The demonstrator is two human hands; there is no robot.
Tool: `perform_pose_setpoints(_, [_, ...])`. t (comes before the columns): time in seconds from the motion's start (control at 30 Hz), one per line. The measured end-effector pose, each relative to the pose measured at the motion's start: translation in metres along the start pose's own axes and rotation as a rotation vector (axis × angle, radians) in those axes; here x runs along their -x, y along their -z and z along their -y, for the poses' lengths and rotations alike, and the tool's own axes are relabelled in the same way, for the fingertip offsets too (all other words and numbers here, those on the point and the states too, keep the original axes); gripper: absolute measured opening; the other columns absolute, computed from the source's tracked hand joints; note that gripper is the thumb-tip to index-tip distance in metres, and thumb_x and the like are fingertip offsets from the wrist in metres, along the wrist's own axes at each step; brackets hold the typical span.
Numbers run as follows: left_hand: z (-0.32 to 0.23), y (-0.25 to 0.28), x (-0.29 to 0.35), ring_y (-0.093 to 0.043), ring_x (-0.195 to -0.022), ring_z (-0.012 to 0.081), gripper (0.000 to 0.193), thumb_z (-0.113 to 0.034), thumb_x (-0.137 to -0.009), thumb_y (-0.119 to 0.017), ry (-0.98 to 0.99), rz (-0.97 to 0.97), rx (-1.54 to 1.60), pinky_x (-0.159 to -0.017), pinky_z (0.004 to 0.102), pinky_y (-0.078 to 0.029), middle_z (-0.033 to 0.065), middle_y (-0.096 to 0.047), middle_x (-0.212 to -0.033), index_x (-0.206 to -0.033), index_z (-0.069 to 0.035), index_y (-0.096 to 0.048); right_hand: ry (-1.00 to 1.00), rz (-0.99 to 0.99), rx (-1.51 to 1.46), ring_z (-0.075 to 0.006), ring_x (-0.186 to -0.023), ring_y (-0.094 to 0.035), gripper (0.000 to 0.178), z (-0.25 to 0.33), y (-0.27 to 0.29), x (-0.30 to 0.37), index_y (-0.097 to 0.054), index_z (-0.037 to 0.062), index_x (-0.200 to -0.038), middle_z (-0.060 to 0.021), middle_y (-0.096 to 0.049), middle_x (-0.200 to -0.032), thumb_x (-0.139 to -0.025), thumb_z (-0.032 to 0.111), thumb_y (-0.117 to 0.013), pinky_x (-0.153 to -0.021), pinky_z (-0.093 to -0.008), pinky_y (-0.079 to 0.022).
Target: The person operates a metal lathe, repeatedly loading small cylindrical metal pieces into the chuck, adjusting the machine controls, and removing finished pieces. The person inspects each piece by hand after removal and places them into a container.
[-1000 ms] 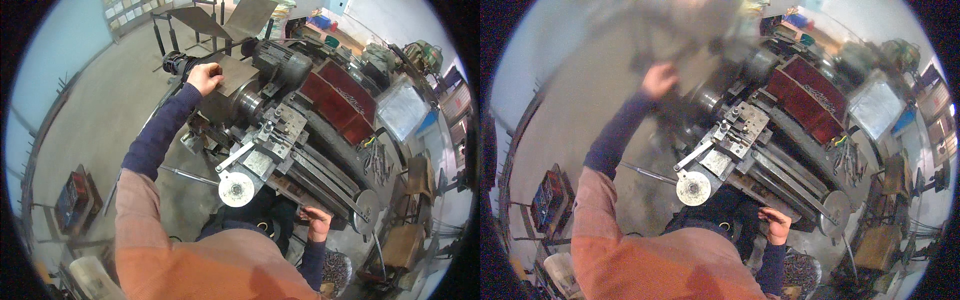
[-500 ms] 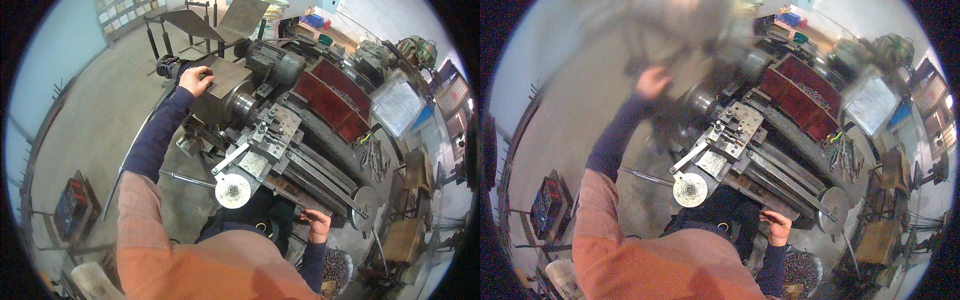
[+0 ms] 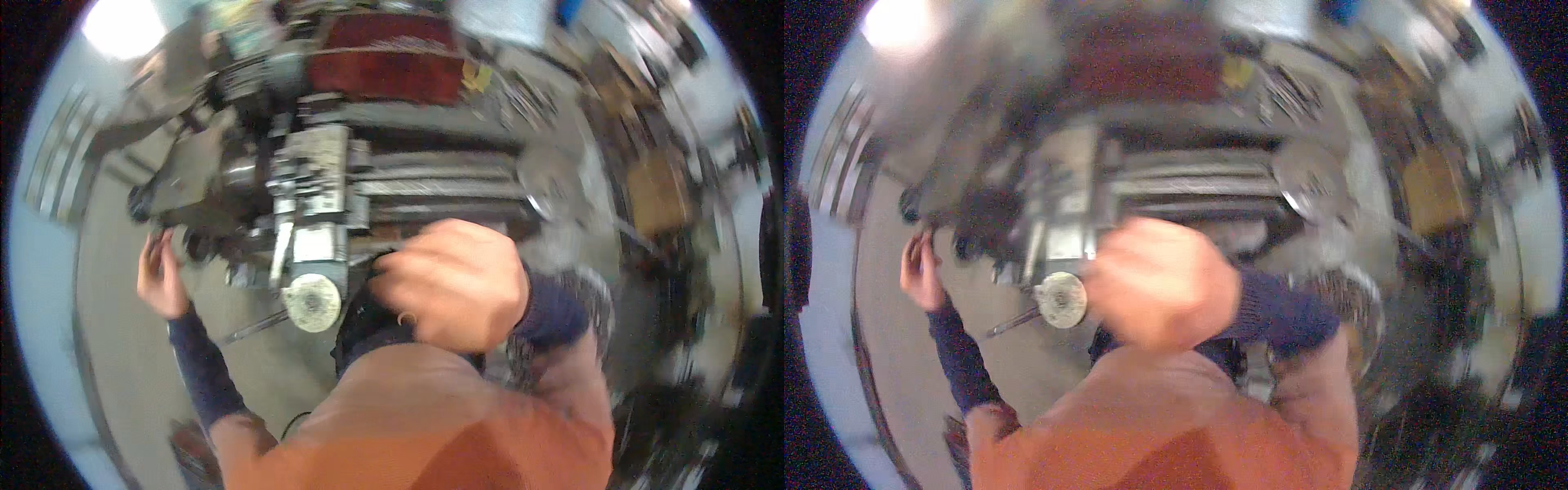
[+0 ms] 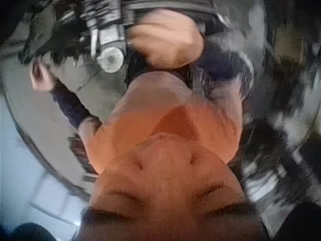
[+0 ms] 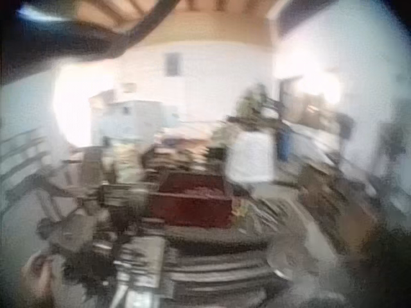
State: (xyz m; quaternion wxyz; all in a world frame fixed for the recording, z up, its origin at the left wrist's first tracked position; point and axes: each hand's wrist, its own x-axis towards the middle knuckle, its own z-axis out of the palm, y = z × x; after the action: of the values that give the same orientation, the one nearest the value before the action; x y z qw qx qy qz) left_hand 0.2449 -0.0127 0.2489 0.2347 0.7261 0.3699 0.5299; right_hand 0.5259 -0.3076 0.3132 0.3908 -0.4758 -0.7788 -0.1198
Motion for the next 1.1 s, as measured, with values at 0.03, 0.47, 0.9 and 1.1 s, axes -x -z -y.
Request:
perform_pose_setpoints(0.03, [0.017,0.001,0.011,-0.059,-0.076,0.0119,0.024,-0.004,-0.085,-0.054,0.001,0.037,0.020,-0.058,0.0224,-0.046,0.0108,-0.065,-0.096,-0.108,0.005,-0.055,-0.216,-0.019,-0.094,-0.0255,-0.067,-0.057,0.019,0.026,0.007,-0.019,-0.059,0.0035,-0.072,-0.0114,-0.058,-0.078,-0.059,0.018,-0.060,-0.056,-0.0348,-0.047])
perform_pose_setpoints(0.47, [0.143,-0.026,0.109,-0.062,-0.089,0.0222,0.027,-0.006,-0.079,-0.056,0.127,0.654,-0.266,-0.080,0.0317,-0.046,0.0177,-0.065,-0.095,-0.103,0.006,-0.059,-0.415,-0.236,-0.453,-0.0277,-0.058,-0.054,0.017,0.092,0.020,-0.026,-0.056,0.0050,-0.056,-0.0103,-0.053,-0.061,-0.053,0.021,-0.061,-0.048,-0.0392,-0.045])
perform_pose_setpoints(0.9, [0.189,-0.024,0.110,-0.057,-0.092,0.0203,0.028,0.005,-0.081,-0.050,0.471,0.868,-0.020,-0.079,0.0311,-0.047,0.0168,-0.059,-0.101,-0.108,0.011,-0.050,-1.046,-0.107,0.185,-0.0346,-0.091,-0.057,0.039,0.060,0.000,0.257,-0.063,-0.0013,-0.088,-0.0184,-0.058,-0.108,-0.055,0.020,-0.063,-0.080,-0.0398,-0.046])
perform_pose_setpoints(1.1, [0.192,-0.021,0.110,-0.057,-0.075,0.0149,0.016,0.004,-0.079,-0.055,0.440,0.936,0.005,-0.067,0.0288,-0.048,0.0085,-0.061,-0.084,-0.095,0.005,-0.053,-1.943,-0.169,0.441,-0.0154,-0.064,-0.059,0.045,0.138,0.079,0.381,-0.063,0.0048,-0.104,-0.0101,-0.061,-0.065,-0.060,0.009,-0.059,-0.060,-0.0273,-0.046])
